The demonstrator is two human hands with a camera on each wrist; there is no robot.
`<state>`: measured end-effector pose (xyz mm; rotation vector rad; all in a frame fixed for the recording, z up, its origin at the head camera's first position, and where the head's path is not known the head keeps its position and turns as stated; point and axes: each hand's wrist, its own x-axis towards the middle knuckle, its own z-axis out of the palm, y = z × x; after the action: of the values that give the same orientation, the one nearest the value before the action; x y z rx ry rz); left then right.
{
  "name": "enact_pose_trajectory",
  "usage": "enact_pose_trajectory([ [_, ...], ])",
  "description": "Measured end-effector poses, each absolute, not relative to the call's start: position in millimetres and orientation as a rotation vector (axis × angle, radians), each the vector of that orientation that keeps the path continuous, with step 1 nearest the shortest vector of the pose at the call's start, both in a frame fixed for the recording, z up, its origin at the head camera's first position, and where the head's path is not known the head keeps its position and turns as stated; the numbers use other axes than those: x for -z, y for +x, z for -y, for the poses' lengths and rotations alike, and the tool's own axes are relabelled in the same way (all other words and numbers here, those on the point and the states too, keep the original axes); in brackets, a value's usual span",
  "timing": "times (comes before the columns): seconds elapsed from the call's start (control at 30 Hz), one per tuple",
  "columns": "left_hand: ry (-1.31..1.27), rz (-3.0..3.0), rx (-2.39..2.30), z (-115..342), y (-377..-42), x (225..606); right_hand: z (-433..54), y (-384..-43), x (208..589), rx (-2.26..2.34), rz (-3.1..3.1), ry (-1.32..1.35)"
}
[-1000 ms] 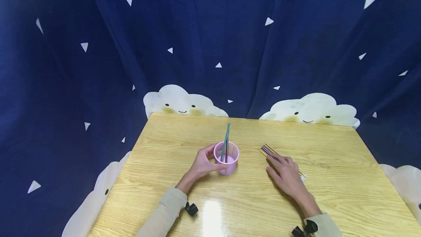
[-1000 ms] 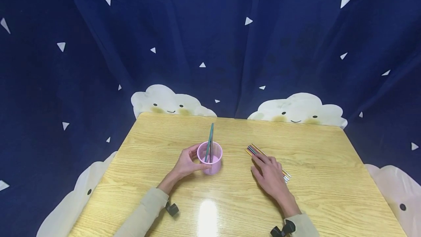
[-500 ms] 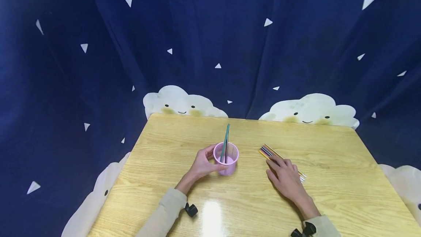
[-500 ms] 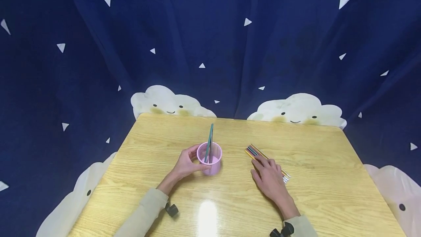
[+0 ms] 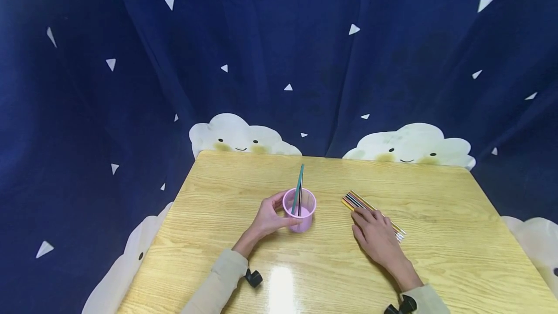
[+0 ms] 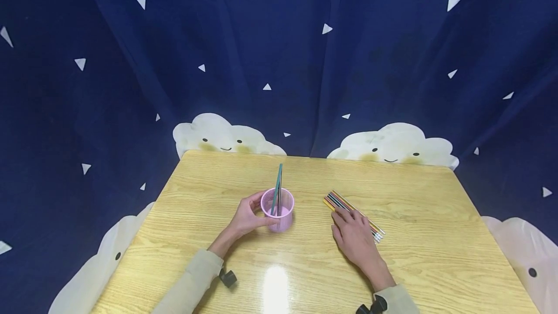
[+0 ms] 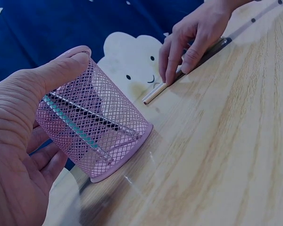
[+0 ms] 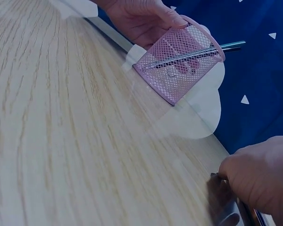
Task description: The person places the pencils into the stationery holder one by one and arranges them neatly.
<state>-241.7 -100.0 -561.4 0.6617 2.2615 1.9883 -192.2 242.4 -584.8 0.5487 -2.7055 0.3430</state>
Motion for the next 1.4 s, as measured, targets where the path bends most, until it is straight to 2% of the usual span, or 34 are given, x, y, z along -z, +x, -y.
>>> enact_pose_trajectory([
  [1.4,0.664,-2.24,-1.993,100.1,-243.3,563.1,-230.5,-204.1,563.0,-0.297,2.727,0.715],
])
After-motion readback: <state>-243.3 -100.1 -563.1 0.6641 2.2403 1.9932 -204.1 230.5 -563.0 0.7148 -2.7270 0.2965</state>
